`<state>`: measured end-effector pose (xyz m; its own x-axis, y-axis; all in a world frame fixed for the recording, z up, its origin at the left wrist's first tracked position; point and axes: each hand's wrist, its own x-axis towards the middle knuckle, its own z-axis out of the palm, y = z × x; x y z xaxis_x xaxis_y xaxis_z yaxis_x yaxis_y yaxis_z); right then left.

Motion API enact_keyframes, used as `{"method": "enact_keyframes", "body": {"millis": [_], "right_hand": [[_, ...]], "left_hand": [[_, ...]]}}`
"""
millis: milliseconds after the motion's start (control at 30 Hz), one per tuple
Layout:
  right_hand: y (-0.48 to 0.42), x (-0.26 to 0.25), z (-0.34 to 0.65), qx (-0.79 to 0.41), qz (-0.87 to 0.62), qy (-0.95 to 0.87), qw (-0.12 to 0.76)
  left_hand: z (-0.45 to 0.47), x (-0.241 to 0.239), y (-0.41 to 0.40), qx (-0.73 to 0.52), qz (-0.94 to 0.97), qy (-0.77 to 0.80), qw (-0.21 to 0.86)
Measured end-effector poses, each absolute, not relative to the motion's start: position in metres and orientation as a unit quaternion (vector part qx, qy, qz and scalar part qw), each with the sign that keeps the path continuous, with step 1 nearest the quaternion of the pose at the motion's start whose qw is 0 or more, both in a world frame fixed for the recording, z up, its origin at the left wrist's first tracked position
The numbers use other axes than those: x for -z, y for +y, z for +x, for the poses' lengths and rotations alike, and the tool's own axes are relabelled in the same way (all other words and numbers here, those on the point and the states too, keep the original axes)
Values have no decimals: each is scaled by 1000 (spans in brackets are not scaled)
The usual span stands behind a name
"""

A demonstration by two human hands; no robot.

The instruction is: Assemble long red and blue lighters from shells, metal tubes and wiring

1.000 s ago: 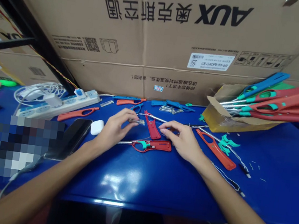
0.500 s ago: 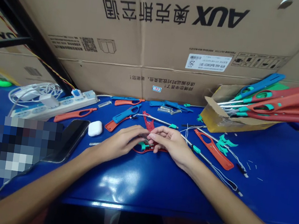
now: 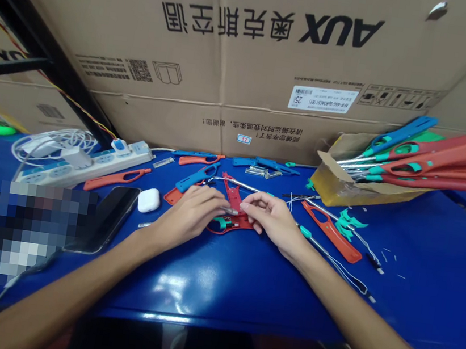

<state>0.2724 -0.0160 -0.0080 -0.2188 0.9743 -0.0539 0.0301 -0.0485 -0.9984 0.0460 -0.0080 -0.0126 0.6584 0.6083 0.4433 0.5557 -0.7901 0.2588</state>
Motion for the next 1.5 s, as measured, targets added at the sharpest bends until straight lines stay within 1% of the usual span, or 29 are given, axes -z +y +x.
{"method": "enact_keyframes", "body": {"millis": [67,133,233,333,500,700,1033,1133,1333,1500], "right_hand": [[-17,5,273,-552,-443,-534,462],[-18,2,274,-566,-423,-528,472],[-22,-1,272,-620,-398,-522,429],[-26,-1,268,-660,-371,-520,396],[-30,-2,266,-654,-357,-544,387],[-32,-3,266,-641,-358,-557,388],[-33,-3,264,-626,-352,-560,413],[-33,-2,264,-623,-356,-560,415],[-33,-1,265,-620,-353,-569,409],[-33,-3,268,-632,-359,-564,392]], "left_hand": [[46,8,-10,-302,886,348,48],[46,5,-14,-331,872,356,59],[49,3,-21,-347,871,335,97],[52,4,-24,-336,881,308,130],[51,4,-21,-321,890,291,142],[49,6,-18,-337,892,276,124],[50,6,-15,-374,895,238,54],[50,7,-14,-378,895,232,49],[50,6,-14,-379,895,228,48],[50,8,-13,-375,896,238,8]]}}
